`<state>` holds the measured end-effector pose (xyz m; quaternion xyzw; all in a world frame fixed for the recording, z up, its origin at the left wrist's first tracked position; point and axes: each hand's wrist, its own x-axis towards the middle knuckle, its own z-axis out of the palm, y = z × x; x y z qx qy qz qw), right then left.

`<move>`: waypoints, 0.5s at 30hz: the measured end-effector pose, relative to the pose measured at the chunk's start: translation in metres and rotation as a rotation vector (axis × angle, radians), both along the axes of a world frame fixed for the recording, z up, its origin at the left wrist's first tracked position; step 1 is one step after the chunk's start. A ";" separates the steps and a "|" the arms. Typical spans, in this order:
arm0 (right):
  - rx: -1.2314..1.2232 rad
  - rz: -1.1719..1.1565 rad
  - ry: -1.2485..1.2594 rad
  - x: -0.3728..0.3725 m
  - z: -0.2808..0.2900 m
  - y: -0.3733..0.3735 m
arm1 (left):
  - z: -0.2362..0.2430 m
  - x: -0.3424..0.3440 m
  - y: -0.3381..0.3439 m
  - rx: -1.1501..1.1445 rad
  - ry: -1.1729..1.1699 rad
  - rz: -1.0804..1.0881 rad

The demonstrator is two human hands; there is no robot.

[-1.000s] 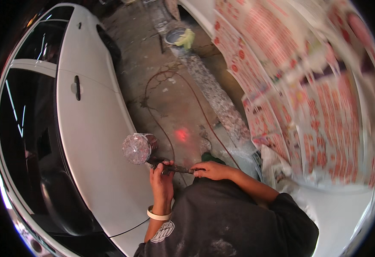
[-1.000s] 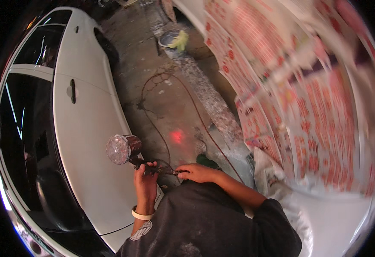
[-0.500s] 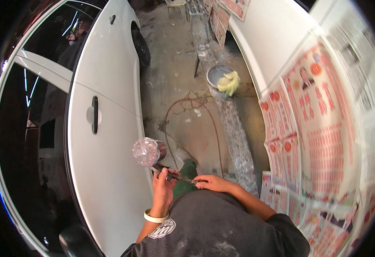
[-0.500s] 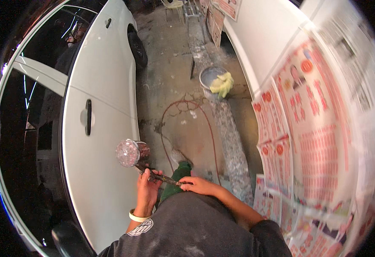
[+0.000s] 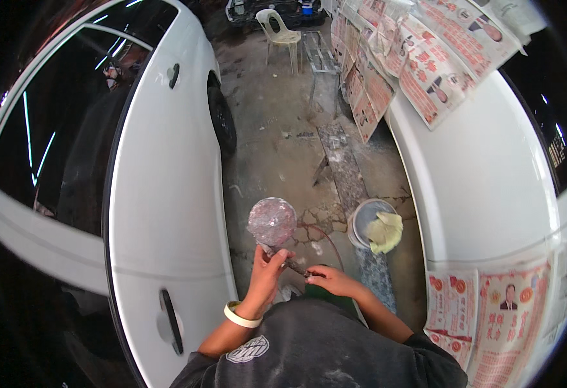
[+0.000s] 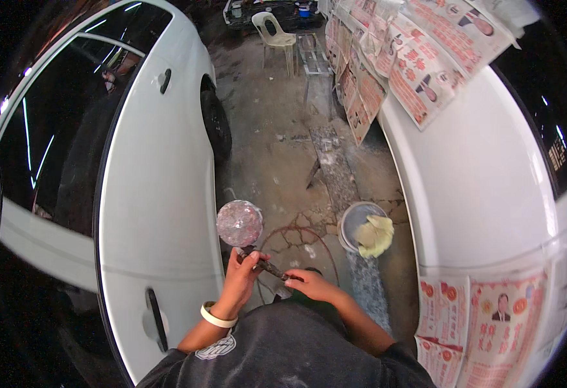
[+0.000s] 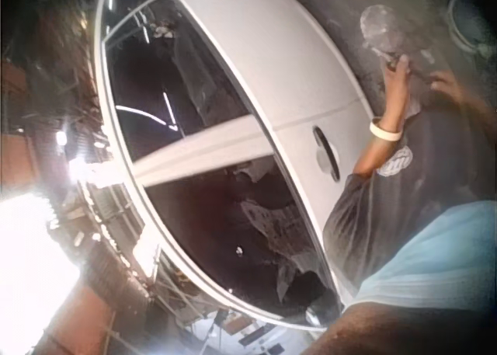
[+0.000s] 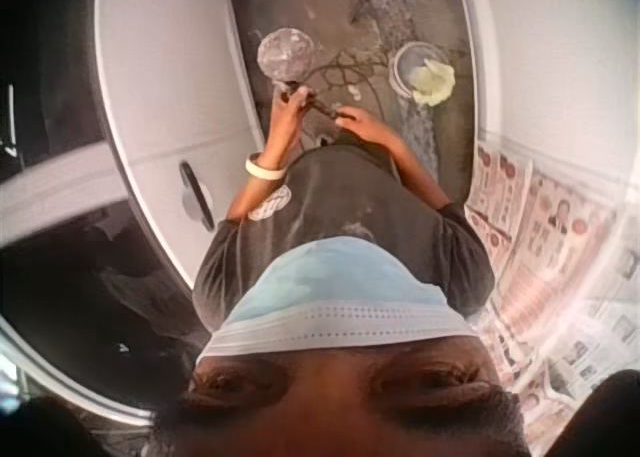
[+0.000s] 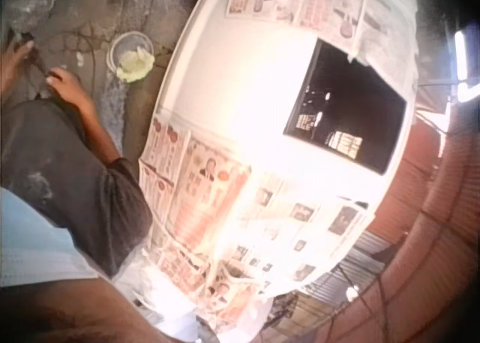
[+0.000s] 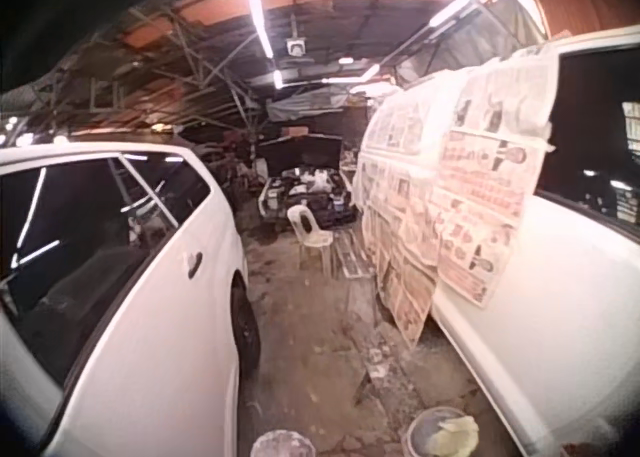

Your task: The person prepares a spray gun by mixing paint in a cup and then uses the spray gun to paint the side panel of a white car.

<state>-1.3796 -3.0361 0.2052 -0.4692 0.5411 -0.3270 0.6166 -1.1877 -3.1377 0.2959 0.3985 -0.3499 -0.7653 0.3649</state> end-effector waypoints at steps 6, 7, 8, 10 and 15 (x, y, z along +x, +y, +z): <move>-0.185 -0.210 0.095 -0.062 0.001 -0.179 | -0.019 -0.090 -0.194 -0.117 -0.075 -0.094; -0.234 -0.244 0.114 -0.076 0.011 -0.216 | -0.017 -0.106 -0.228 -0.134 -0.098 -0.129; -0.283 -0.276 0.131 -0.092 0.019 -0.256 | -0.016 -0.122 -0.263 -0.134 -0.079 -0.150; -0.314 -0.246 0.182 -0.123 0.038 -0.340 | -0.008 -0.155 -0.327 -0.114 -0.053 -0.192; -0.299 -0.132 0.119 -0.182 0.061 -0.530 | 0.004 -0.232 -0.483 -0.161 -0.142 -0.220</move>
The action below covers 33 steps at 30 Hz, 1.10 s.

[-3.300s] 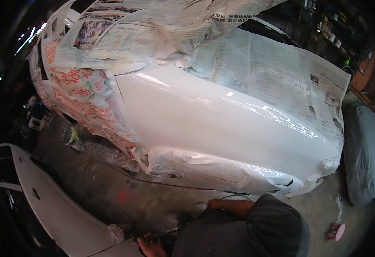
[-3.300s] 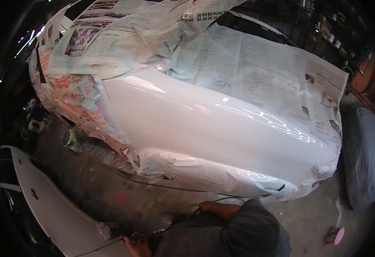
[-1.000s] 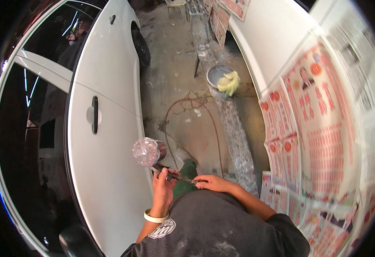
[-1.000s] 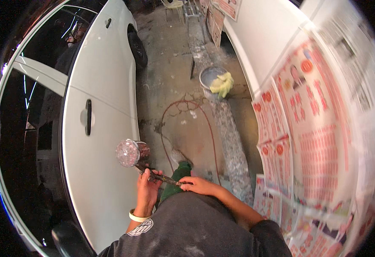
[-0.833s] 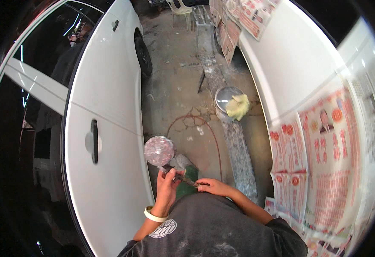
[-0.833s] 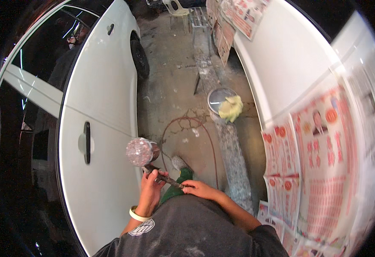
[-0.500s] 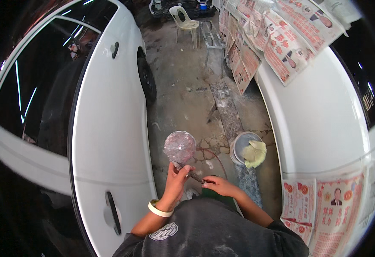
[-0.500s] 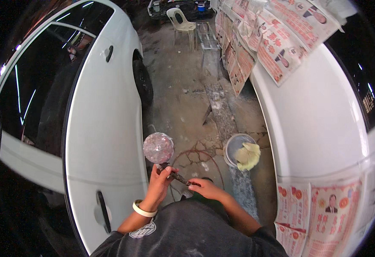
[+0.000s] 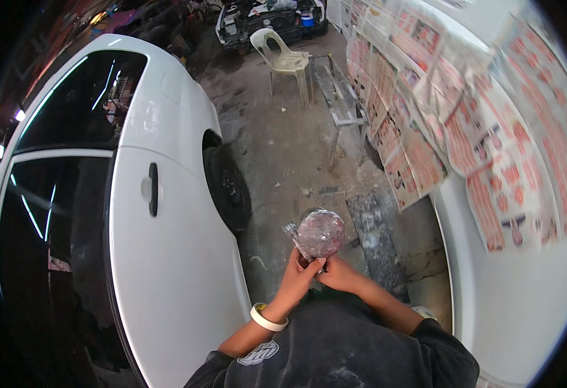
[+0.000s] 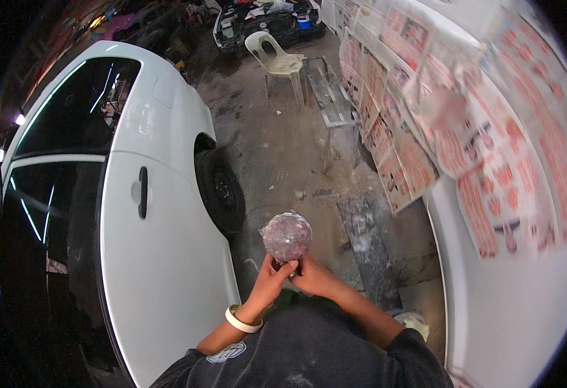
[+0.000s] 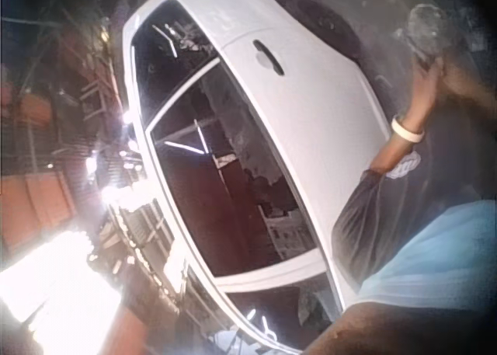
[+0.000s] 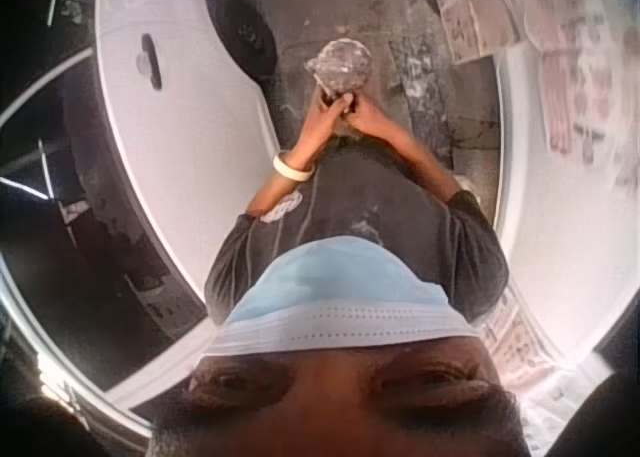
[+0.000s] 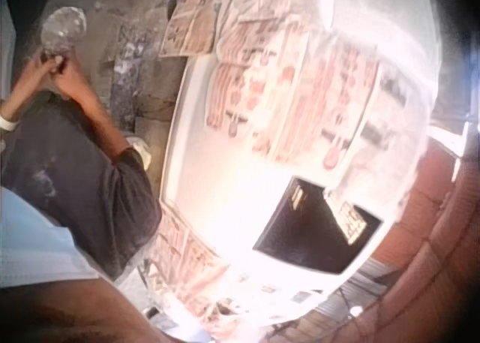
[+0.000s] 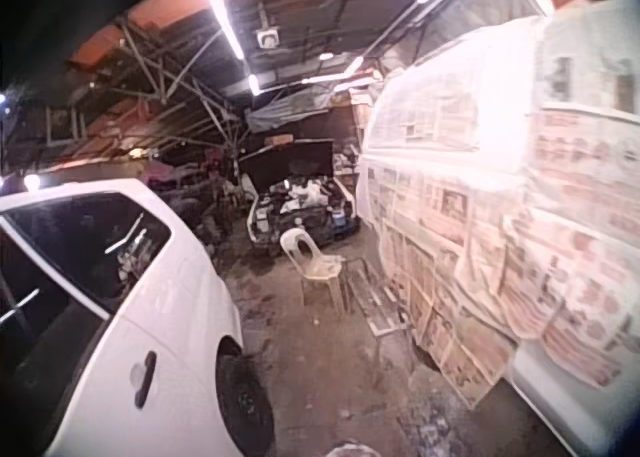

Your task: The person prepares a spray gun by mixing paint in a cup and then uses the spray gun to paint the side panel of a white car.

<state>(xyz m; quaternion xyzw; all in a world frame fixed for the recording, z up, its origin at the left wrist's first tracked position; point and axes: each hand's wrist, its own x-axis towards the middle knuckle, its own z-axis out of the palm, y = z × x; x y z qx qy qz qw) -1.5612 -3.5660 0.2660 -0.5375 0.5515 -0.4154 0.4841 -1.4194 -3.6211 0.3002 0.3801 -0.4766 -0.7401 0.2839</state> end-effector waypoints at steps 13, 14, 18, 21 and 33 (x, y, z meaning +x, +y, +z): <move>0.354 -0.332 -0.233 -0.141 -0.077 -0.413 | -0.017 -0.072 -0.455 -0.251 -0.398 -0.298; 0.392 -0.370 -0.194 -0.155 -0.082 -0.438 | -0.009 -0.075 -0.493 -0.291 -0.459 -0.282; 0.381 -0.556 -0.155 -0.204 -0.093 -0.543 | 0.024 -0.091 -0.640 -0.315 -0.455 -0.262; 0.426 -0.713 -0.110 -0.235 -0.095 -0.612 | 0.028 -0.123 -0.735 -0.406 -0.512 -0.342; 0.328 -0.896 0.006 -0.392 -0.158 -0.874 | -0.007 -0.300 -1.050 -0.283 -0.538 -0.570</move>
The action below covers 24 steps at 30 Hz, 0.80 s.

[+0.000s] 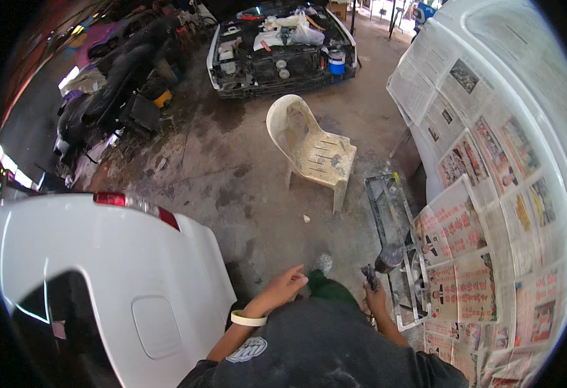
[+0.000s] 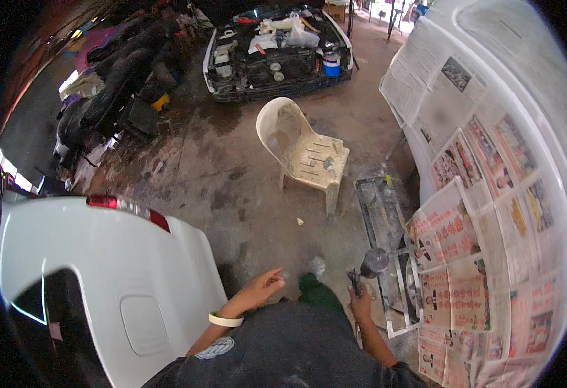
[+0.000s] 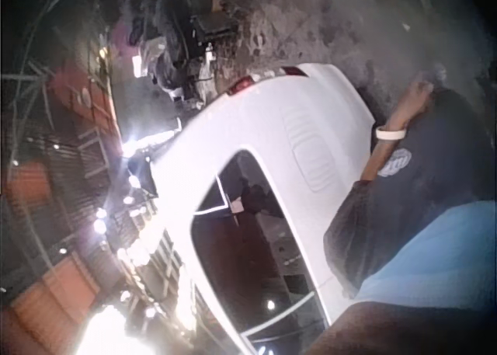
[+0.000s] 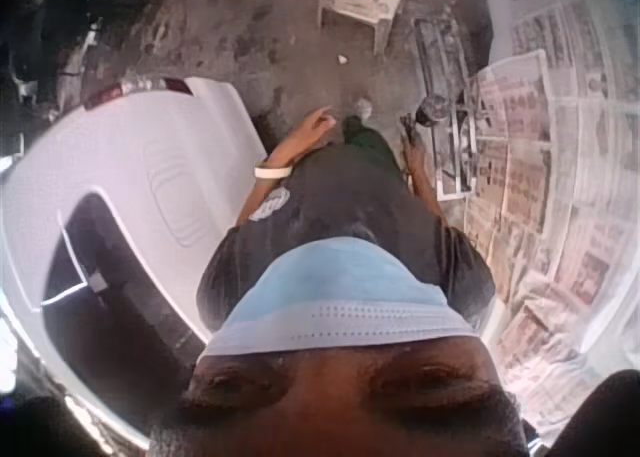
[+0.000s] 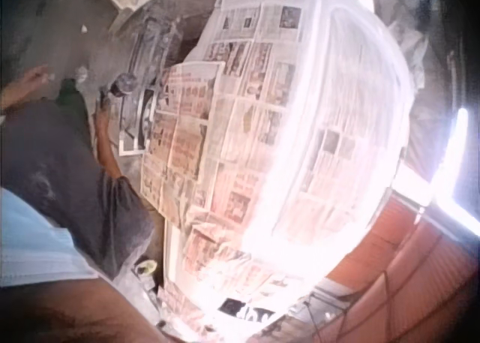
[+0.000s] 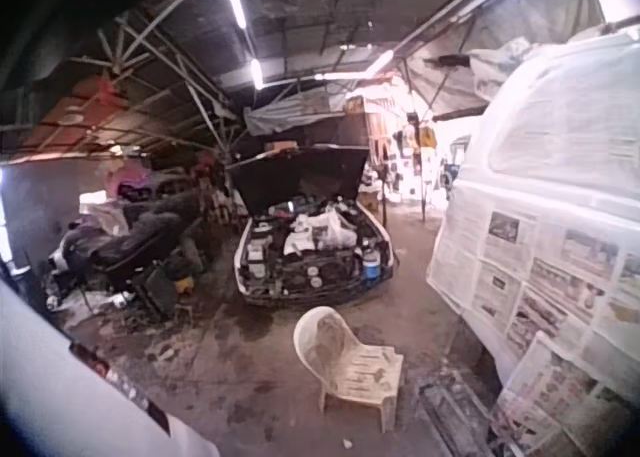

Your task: The person prepares a spray gun by mixing paint in a cup and then uses the spray gun to paint the side panel of a white car.

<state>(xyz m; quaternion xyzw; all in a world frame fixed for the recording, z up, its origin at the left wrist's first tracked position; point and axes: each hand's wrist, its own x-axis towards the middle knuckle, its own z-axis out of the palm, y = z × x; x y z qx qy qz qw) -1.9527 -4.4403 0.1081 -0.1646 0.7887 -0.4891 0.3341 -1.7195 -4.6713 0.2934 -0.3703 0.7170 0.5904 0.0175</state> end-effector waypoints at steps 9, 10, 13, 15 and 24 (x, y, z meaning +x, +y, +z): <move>-0.062 -0.178 -0.018 -0.109 -0.003 -0.190 | -0.073 -0.093 -0.287 -0.144 -0.076 0.197; -0.088 -0.197 0.012 -0.119 -0.003 -0.208 | -0.075 -0.112 -0.327 -0.096 -0.082 0.223; -0.027 -0.295 0.028 -0.140 -0.004 -0.262 | -0.111 -0.160 -0.450 -0.118 -0.029 0.346; -0.009 -0.364 -0.002 -0.155 0.006 -0.306 | -0.142 -0.194 -0.537 -0.151 -0.027 0.446; -0.018 -0.613 0.098 -0.165 0.048 -0.502 | -0.267 -0.322 -0.745 0.074 0.018 0.435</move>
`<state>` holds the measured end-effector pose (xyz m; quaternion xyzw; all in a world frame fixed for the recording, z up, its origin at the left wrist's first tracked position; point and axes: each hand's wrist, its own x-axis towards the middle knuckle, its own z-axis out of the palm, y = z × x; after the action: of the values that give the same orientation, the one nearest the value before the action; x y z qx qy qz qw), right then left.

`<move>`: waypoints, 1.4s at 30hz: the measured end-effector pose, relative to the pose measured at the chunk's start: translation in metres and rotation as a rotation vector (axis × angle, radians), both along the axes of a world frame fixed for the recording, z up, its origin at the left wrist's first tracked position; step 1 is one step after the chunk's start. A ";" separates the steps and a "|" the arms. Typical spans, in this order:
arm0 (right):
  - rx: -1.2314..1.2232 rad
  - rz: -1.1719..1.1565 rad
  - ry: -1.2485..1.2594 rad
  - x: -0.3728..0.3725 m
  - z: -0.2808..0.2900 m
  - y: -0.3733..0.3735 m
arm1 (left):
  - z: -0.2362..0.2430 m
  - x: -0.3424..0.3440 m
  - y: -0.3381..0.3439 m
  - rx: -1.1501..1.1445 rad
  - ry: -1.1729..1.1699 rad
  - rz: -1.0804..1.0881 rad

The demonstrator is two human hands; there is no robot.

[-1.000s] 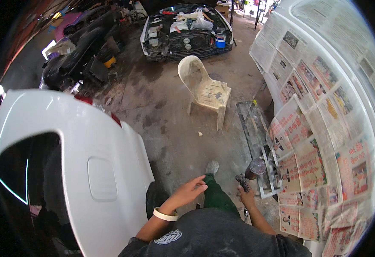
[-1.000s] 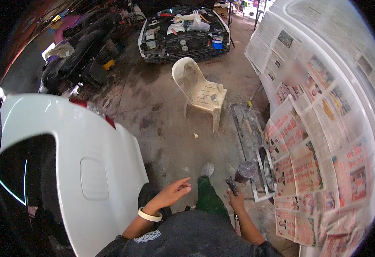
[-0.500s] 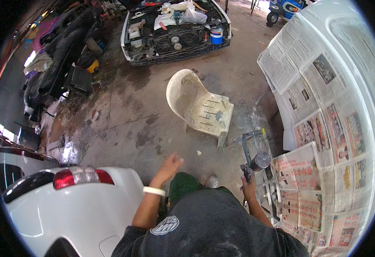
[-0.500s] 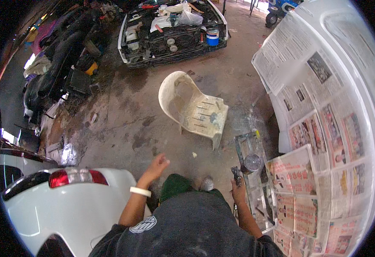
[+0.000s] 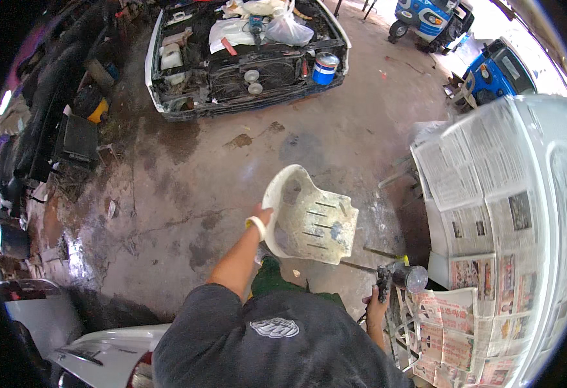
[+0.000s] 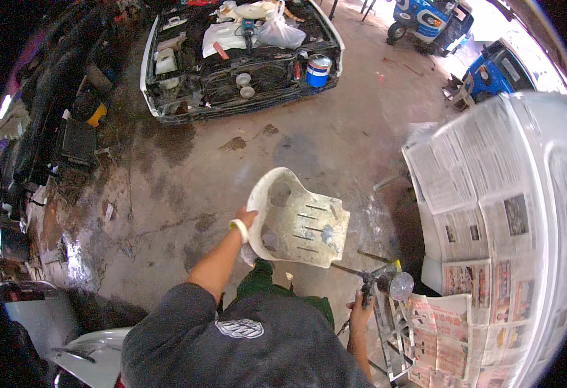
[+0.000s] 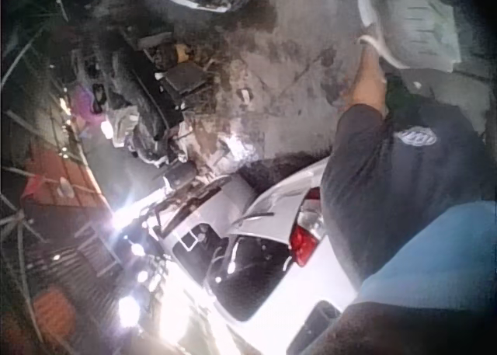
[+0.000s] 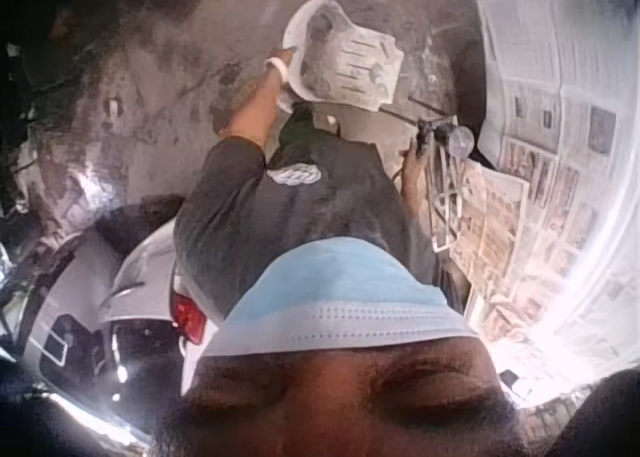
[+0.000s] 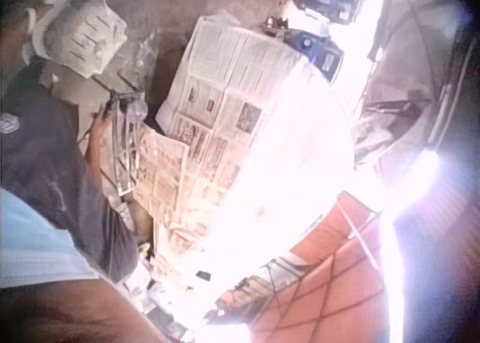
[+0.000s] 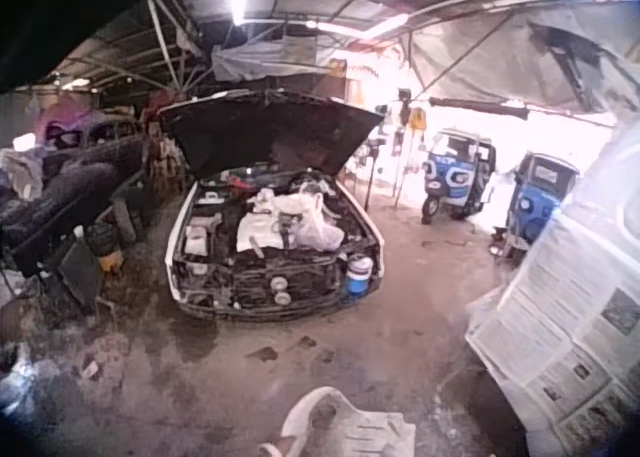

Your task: The person prepares a spray gun by mixing paint in a cup and then uses the spray gun to paint the side panel of a white car.

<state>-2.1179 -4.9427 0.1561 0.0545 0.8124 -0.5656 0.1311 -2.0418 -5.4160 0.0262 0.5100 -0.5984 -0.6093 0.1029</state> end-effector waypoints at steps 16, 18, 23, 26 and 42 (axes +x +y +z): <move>0.041 0.091 0.020 -0.041 0.030 -0.209 | 0.017 0.178 -0.307 -0.079 -0.214 0.677; -0.030 0.205 -0.155 -0.064 0.043 -0.241 | 0.017 0.288 -0.348 0.099 0.025 0.927; -0.143 0.152 -0.104 -0.101 0.050 -0.281 | 0.025 0.378 -0.369 0.120 0.136 1.016; 0.004 0.123 -0.153 -0.131 0.049 -0.292 | 0.009 0.346 -0.350 0.130 0.045 0.914; -0.482 0.228 -0.012 -0.456 0.073 -0.529 | 0.141 -0.403 -0.182 0.611 0.330 -0.731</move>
<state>-2.5741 -5.4718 0.2292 -0.0667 0.6542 -0.7242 0.2079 -2.4452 -5.5977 0.1675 0.1706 -0.5080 -0.8253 -0.1780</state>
